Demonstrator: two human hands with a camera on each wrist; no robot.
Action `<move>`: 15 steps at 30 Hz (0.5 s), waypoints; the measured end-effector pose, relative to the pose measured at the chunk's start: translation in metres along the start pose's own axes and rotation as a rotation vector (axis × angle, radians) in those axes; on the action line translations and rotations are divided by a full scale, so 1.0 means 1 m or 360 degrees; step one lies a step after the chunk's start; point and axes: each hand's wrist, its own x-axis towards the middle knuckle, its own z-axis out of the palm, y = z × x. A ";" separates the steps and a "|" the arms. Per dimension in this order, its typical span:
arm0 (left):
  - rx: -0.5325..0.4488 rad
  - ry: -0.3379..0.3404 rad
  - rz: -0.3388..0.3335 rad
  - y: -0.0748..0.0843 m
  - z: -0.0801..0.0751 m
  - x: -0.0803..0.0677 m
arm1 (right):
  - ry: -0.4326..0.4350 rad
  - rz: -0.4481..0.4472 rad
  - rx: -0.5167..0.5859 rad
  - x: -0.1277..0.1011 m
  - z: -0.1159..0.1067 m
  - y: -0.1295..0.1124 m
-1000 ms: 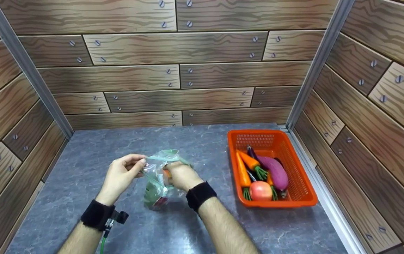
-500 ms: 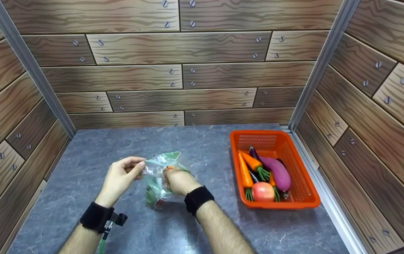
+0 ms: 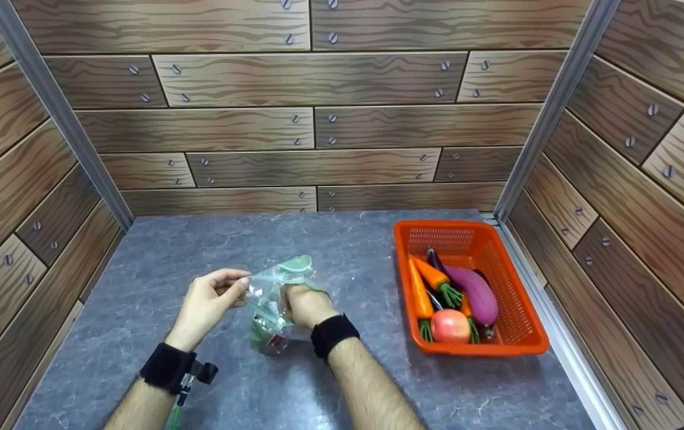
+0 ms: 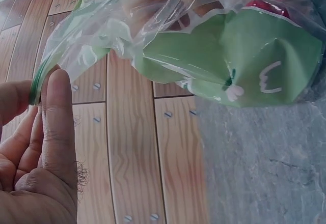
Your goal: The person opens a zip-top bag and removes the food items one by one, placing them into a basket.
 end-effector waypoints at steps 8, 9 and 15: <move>0.0004 -0.0031 -0.0022 -0.006 0.001 -0.001 | 0.0026 0.0053 -0.0052 0.001 0.000 0.000; 0.0001 -0.0031 -0.0022 -0.007 0.000 -0.001 | 0.0039 0.0050 -0.0055 0.001 0.001 -0.001; -0.0002 -0.0050 -0.0020 -0.010 0.000 -0.002 | 0.0184 -0.0018 -0.0075 0.000 0.006 0.004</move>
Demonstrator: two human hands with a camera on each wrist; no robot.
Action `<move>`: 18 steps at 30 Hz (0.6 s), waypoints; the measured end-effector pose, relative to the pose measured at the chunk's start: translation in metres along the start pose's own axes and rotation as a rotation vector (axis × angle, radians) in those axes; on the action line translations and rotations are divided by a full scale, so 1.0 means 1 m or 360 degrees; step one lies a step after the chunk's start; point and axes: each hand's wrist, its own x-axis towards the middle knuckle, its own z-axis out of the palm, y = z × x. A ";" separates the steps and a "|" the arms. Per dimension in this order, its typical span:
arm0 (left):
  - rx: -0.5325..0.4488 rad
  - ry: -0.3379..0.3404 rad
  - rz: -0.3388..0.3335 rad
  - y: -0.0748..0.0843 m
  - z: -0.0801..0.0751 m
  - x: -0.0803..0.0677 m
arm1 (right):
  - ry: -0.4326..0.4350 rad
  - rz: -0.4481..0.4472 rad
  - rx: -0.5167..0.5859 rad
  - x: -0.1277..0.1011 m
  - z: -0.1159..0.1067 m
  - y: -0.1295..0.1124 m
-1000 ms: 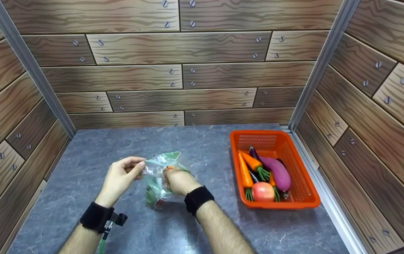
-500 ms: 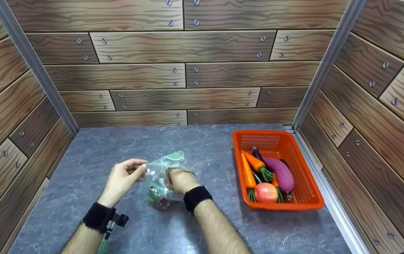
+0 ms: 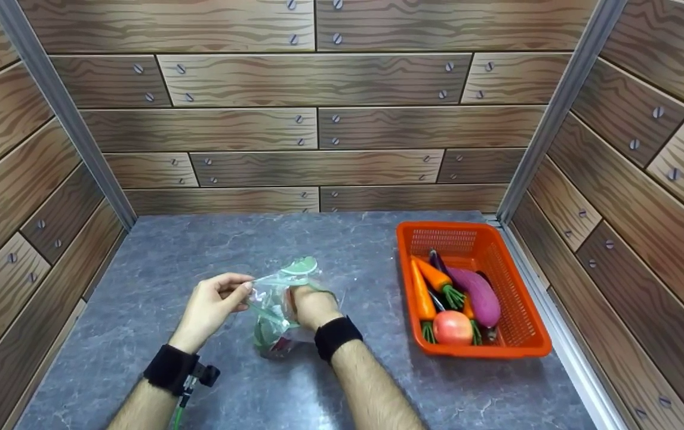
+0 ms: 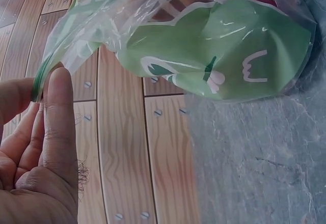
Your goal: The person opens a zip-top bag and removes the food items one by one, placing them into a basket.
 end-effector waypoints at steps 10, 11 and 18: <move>0.0002 -0.0054 -0.0045 -0.001 0.002 -0.003 | 0.0011 0.0015 -0.0049 -0.007 0.007 0.008; -0.0001 -0.0054 -0.0041 -0.001 0.003 -0.003 | 0.0001 0.0036 -0.0063 -0.007 0.006 0.007; -0.0022 -0.0053 -0.0026 0.000 0.006 -0.001 | 0.0075 -0.0010 -0.0147 -0.012 0.002 0.007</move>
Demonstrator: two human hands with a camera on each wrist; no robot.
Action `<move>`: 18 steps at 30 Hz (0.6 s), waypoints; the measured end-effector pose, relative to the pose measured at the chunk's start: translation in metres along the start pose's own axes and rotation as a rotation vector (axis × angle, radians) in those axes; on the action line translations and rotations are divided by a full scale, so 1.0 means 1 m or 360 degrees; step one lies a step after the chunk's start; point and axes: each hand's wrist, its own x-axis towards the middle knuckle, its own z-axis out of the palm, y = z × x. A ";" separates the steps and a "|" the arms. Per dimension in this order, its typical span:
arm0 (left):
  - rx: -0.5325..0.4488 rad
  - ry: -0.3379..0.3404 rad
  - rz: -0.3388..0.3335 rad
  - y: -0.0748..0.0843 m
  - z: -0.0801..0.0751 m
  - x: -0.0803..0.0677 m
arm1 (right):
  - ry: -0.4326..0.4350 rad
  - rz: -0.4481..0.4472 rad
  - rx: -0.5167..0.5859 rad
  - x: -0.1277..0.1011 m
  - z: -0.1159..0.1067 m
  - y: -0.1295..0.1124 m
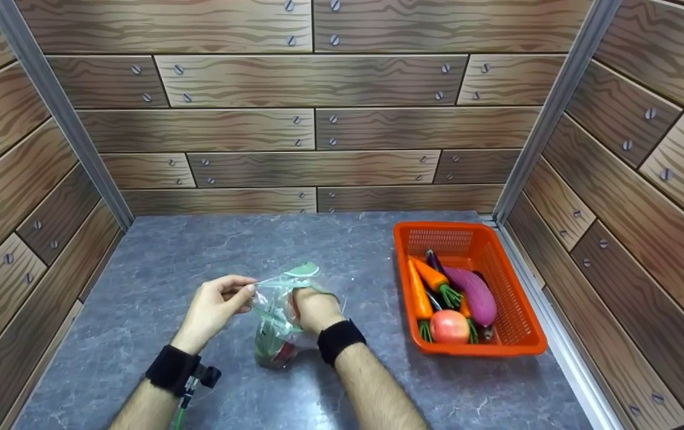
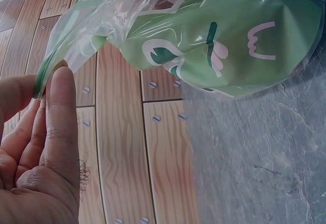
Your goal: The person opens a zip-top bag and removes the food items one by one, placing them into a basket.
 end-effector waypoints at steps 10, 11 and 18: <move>0.0000 0.0033 0.0018 0.009 0.000 0.003 | -0.0057 -0.0010 -0.0007 -0.005 -0.036 -0.003; -0.0004 0.0039 0.0024 0.011 0.000 0.003 | -0.0059 -0.0014 -0.0007 -0.005 -0.040 -0.004; -0.0029 0.0072 0.0048 0.019 0.000 0.004 | -0.0002 -0.0163 -0.0040 -0.006 -0.066 -0.010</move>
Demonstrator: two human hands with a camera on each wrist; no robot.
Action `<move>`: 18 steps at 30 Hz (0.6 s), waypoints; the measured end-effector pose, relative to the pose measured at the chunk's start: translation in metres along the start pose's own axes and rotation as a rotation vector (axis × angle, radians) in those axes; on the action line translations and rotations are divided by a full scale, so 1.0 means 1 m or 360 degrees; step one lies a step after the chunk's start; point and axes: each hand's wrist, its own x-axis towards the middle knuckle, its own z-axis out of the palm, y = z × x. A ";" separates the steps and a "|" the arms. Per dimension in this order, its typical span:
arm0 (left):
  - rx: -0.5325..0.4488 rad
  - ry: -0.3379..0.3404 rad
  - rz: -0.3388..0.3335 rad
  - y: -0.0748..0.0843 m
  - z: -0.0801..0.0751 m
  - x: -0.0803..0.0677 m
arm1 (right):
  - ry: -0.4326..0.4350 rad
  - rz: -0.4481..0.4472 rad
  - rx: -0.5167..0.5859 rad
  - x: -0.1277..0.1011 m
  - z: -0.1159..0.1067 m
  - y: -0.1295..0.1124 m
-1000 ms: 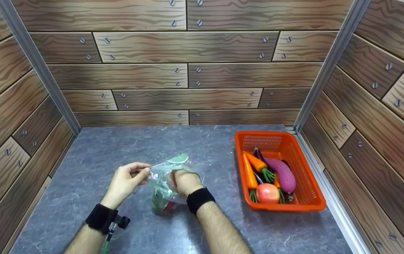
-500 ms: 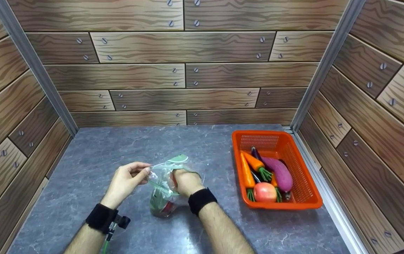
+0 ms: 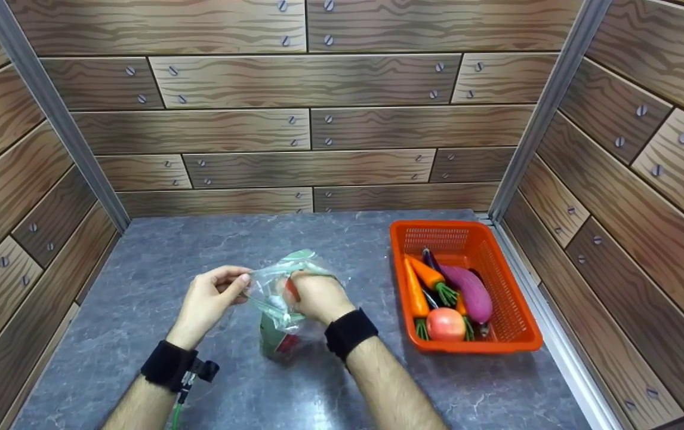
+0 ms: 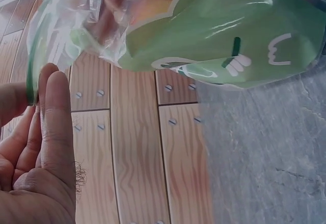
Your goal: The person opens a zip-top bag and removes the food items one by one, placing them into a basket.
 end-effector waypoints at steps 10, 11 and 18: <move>-0.0008 0.0033 0.0044 0.010 0.001 0.005 | -0.0009 -0.0126 0.0081 0.003 -0.033 -0.009; -0.0010 0.0034 0.0045 0.010 0.001 0.005 | -0.0013 -0.0142 0.0088 0.003 -0.036 -0.009; -0.0031 0.0034 0.0081 0.016 0.001 0.007 | 0.0015 -0.0240 0.0074 -0.001 -0.058 -0.013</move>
